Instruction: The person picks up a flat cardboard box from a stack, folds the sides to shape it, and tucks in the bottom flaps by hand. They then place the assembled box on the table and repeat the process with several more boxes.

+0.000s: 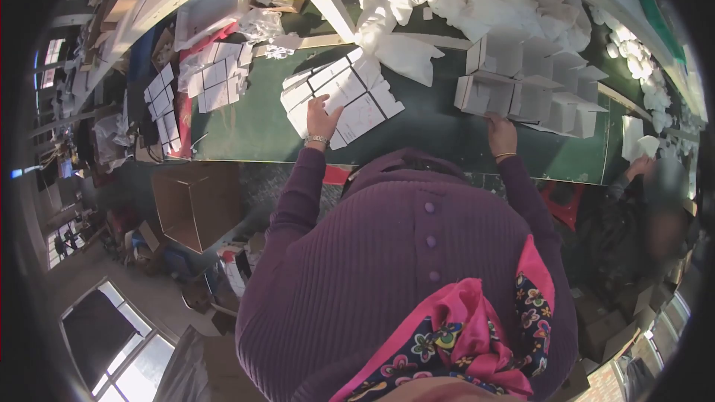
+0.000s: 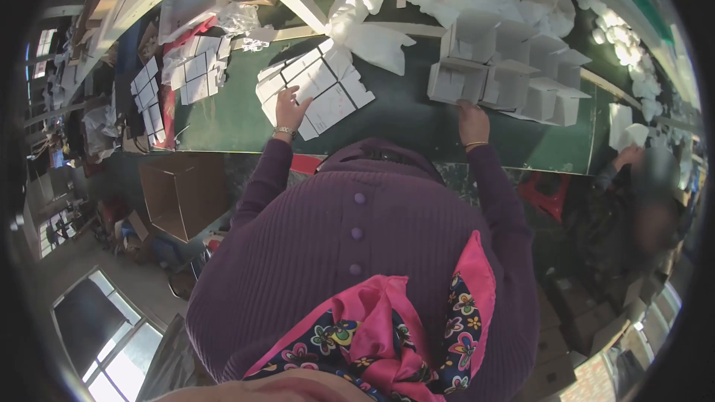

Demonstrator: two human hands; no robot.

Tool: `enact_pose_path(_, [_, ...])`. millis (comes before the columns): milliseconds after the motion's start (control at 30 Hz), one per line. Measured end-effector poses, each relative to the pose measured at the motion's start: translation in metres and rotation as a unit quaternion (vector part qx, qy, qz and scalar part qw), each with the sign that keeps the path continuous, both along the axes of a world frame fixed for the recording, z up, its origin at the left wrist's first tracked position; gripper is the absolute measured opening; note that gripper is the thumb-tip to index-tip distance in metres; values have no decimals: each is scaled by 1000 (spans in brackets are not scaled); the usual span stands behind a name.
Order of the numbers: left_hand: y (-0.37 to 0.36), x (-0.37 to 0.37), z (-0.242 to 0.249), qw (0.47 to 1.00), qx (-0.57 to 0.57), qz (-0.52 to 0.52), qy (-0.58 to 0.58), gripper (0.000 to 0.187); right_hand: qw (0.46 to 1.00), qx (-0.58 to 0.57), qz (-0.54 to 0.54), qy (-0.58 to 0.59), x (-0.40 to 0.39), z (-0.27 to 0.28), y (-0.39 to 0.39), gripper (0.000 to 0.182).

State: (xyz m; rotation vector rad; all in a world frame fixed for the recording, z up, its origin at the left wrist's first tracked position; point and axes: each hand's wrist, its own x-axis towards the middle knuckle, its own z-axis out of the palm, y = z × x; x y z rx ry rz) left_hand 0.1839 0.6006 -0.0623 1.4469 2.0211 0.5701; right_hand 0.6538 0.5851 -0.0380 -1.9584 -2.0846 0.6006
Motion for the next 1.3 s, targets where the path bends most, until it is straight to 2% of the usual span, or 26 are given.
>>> enact_pose_path(100, [8,-25,-21,998,9,-15,68,53,999,-28,-24,-40,25,-17,1,25])
enact_pose_path(200, [29,-27,-24,991,-31,-58,118,64,996,-37,-55,-58,39,-21,-2,28])
enact_pose_path(300, [52,-14,-17,977,-104,-90,165,86,990,-57,-109,-75,37,-6,-10,48])
enact_pose_path(400, [66,-6,-7,959,-145,-125,207,90,977,-94,-168,-87,22,18,-26,59])
enact_pose_path(500, [70,0,-4,947,-155,-148,240,92,977,-79,-187,-59,12,25,-49,52])
enact_pose_path(600, [71,2,-6,941,-154,-151,259,89,985,-42,-162,-31,-2,18,-65,44])
enact_pose_path(767, [83,0,-4,928,-221,-150,261,102,998,-2,-44,36,-34,5,-56,27])
enact_pose_path(900, [88,-3,-6,936,-228,-122,238,106,993,0,20,117,-65,16,-27,22])
enact_pose_path(967, [80,-4,-5,974,-166,-73,134,69,980,-73,6,183,-87,39,-8,20])
enact_pose_path(1000, [76,-6,-1,981,-148,-60,107,60,976,-90,4,200,-98,48,2,20])
enact_pose_path(1067, [67,-10,12,999,-28,-43,-17,27,965,-94,3,246,-116,58,23,23])
enact_pose_path(1100, [64,-11,29,998,5,-39,-48,20,962,-93,4,258,-126,67,35,25])
enact_pose_path(1167, [57,-10,79,982,119,-110,-96,16,944,-105,30,311,-149,91,58,58])
enact_pose_path(1200, [52,-6,104,975,149,-126,-107,17,939,-107,38,324,-158,105,66,68])
enact_pose_path(1300, [42,7,175,959,184,-176,-126,18,895,-155,106,405,-184,150,85,84])
